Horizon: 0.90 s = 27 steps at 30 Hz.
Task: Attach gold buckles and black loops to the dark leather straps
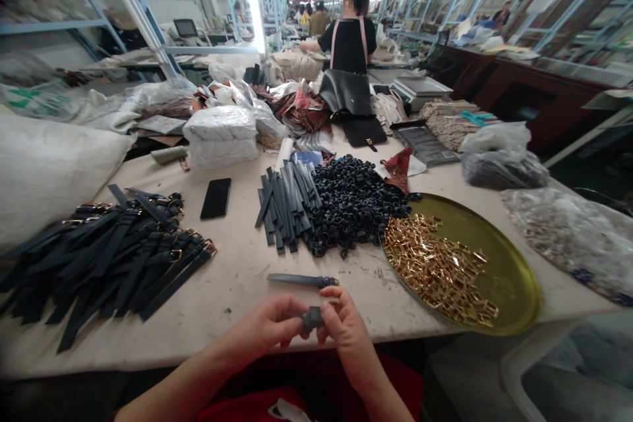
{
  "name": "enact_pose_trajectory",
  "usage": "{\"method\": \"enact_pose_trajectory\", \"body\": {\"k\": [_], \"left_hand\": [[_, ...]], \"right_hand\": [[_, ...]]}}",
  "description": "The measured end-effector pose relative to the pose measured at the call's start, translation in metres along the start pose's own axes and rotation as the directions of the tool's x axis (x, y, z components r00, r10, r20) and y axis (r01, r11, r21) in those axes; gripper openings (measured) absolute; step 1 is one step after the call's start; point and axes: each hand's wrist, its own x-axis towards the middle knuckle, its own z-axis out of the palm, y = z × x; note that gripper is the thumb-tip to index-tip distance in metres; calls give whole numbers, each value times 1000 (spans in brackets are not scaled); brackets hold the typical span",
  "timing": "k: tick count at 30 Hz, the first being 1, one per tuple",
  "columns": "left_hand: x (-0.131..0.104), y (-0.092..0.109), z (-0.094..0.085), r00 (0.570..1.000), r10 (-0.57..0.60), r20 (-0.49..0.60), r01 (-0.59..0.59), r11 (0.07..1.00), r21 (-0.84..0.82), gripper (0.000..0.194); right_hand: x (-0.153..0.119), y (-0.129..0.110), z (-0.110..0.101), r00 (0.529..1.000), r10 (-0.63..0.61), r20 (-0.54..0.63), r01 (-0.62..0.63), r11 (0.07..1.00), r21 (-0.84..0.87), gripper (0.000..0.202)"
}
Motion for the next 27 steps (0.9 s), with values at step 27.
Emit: {"method": "enact_pose_trajectory", "body": {"k": [27], "left_hand": [[-8,1,-5,997,-19,69,28,991,-130,32]], "right_hand": [[-14,-8,-9,905,278,322,-379,872,310,25]]}}
